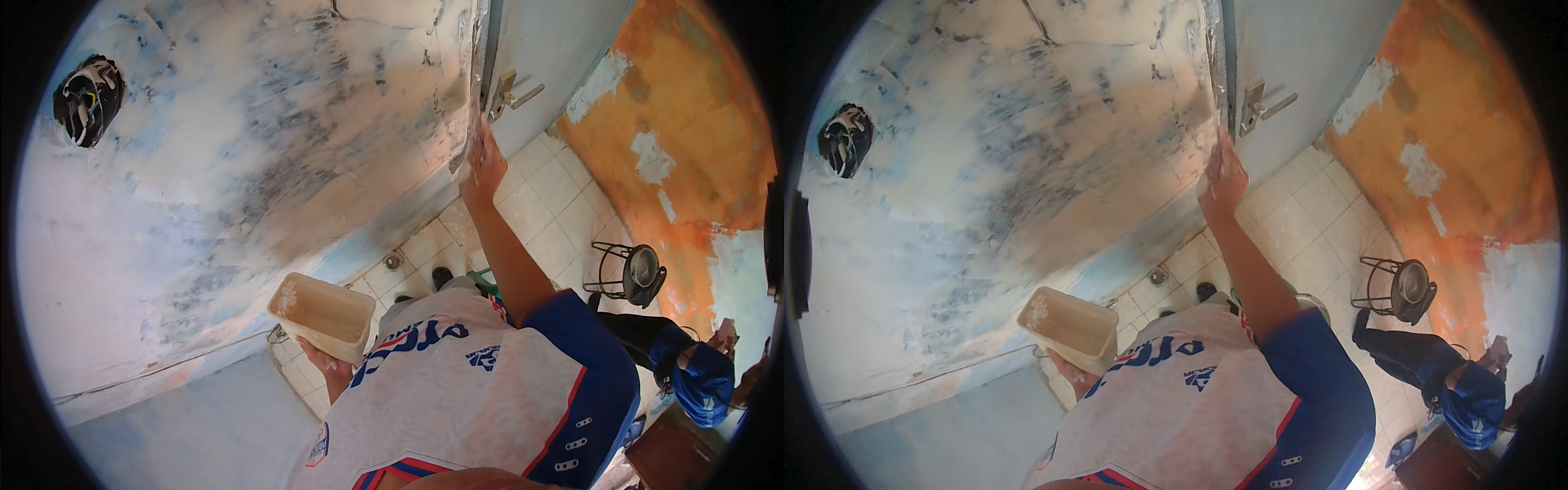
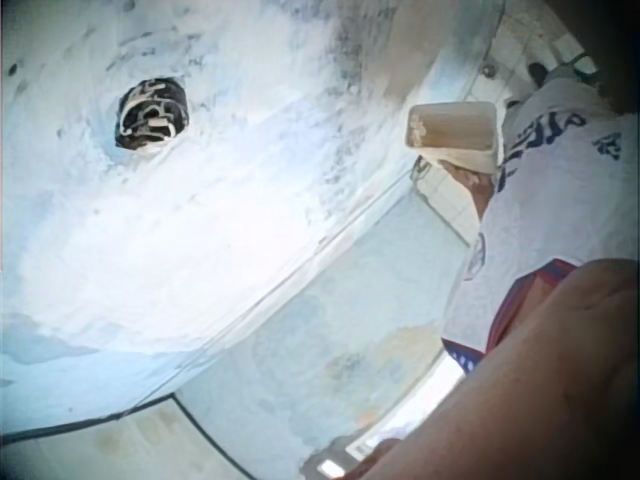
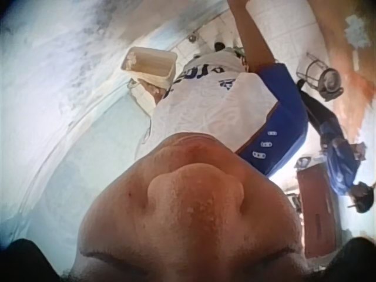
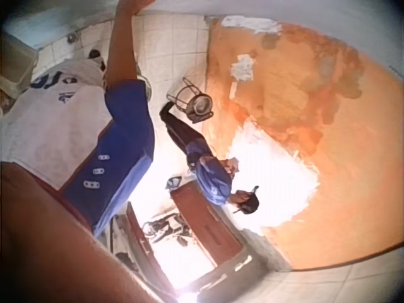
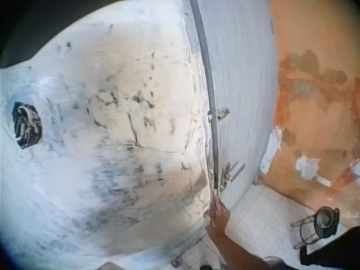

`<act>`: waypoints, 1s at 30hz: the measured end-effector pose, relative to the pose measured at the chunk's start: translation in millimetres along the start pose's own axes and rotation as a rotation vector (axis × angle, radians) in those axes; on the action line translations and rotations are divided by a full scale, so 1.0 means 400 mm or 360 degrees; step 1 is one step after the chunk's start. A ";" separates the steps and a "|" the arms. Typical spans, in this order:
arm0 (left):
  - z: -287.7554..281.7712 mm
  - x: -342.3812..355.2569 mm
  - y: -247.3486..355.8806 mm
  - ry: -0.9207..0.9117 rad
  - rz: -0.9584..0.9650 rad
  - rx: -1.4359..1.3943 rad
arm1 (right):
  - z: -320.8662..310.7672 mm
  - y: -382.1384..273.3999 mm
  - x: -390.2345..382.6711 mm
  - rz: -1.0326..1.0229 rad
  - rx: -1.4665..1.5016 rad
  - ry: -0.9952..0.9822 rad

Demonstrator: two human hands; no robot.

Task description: The person applies plaster to a wall using a hand-held spreader tool. The person repeatedly scrapes the tool into a small container of plaster, then spreads the material onto the wall surface with upward and downward strokes, covering various sections of the wall.

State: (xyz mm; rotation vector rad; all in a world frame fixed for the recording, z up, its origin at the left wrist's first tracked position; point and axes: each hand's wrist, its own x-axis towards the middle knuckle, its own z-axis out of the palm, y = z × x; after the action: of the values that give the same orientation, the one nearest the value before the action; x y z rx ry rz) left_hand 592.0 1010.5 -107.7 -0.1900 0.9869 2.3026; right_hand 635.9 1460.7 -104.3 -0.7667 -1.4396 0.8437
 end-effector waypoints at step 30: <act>-0.010 -0.092 -0.007 0.0175 0.0051 0.0169 | 0.064 0.061 -0.077 0.0499 -0.0283 -0.0175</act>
State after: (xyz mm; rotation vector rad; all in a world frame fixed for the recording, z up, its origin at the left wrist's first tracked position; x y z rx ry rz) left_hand 622.4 991.4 -99.1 -0.2610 1.1720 2.2817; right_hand 611.0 1445.7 -141.1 -1.1157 -1.5289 1.0171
